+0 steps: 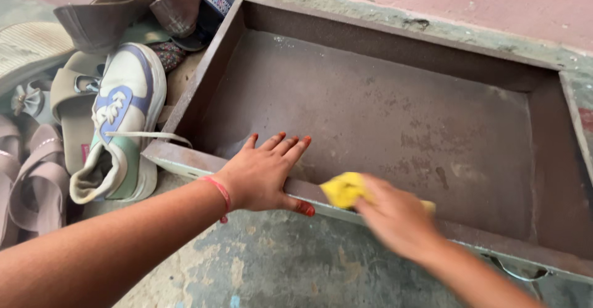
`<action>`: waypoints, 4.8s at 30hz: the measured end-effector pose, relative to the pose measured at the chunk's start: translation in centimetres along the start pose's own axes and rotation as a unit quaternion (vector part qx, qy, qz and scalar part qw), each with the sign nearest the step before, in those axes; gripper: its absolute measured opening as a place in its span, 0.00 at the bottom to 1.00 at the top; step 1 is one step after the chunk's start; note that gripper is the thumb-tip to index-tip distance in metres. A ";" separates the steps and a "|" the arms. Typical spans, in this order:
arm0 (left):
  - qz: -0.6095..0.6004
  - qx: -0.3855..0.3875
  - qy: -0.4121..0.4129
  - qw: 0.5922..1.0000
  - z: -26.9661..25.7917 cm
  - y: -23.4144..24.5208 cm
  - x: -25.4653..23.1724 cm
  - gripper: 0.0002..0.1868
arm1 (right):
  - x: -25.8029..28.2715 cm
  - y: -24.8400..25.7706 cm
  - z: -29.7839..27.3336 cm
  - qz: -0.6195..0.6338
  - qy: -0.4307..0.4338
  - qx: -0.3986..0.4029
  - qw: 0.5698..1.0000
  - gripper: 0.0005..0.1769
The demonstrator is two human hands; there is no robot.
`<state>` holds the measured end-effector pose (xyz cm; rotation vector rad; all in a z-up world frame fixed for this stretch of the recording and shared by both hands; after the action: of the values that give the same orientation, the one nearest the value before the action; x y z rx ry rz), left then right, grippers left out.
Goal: The person wipes the interior of a large, rectangular metal tray with a yellow cloth. The person uses their right hand to scrub the bottom and sides of the tray while their left hand rests on the tray's edge for stability. The task continues throughout the clip.
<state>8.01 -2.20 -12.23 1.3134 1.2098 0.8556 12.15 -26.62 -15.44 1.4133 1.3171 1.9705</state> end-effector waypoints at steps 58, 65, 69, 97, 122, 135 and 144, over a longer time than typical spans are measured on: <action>0.009 -0.119 -0.098 0.988 1.0 0.0 0.4 0.76 | -10.4 5.0 1.4 -0.164 0.548 0.163 0.804 0.41; -0.018 -0.114 -0.101 0.988 0.9 0.3 0.3 0.75 | -7.8 -0.2 4.1 -0.138 0.605 0.260 0.740 0.21; -0.025 -0.170 -0.114 0.978 0.7 0.4 0.2 0.76 | -2.9 -3.8 5.9 -0.060 0.613 0.266 0.742 0.23; 0.039 -0.246 -0.120 0.961 1.8 -2.3 1.2 0.50 | 8.4 -15.4 28.1 -0.154 0.412 -0.062 0.896 0.25; -0.061 -0.241 -0.048 0.967 2.2 -2.8 2.2 0.65 | 6.0 -17.2 29.2 -0.156 0.315 0.056 0.935 0.33; -0.065 -0.239 -0.045 0.968 1.1 -0.6 1.1 0.71 | -0.5 -5.6 21.5 -0.075 0.295 -0.232 0.924 0.30; 0.064 -0.267 -0.039 0.961 2.3 -4.4 2.1 0.52 | 10.7 -17.8 20.1 -0.037 0.486 0.054 0.871 0.28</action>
<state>9.89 -1.32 -17.19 0.9756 0.7588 1.1189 21.70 -0.67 -23.84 0.2945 1.8252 2.6961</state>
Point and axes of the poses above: each hand's wrist, its own z-axis towards the middle knuckle, its own y-axis out of the back of the hand, x = y × z, the point moved 4 cm from there along z, towards the middle knuckle, and after that the axes turned 10 degrees about -x, right-handed, at the moved point
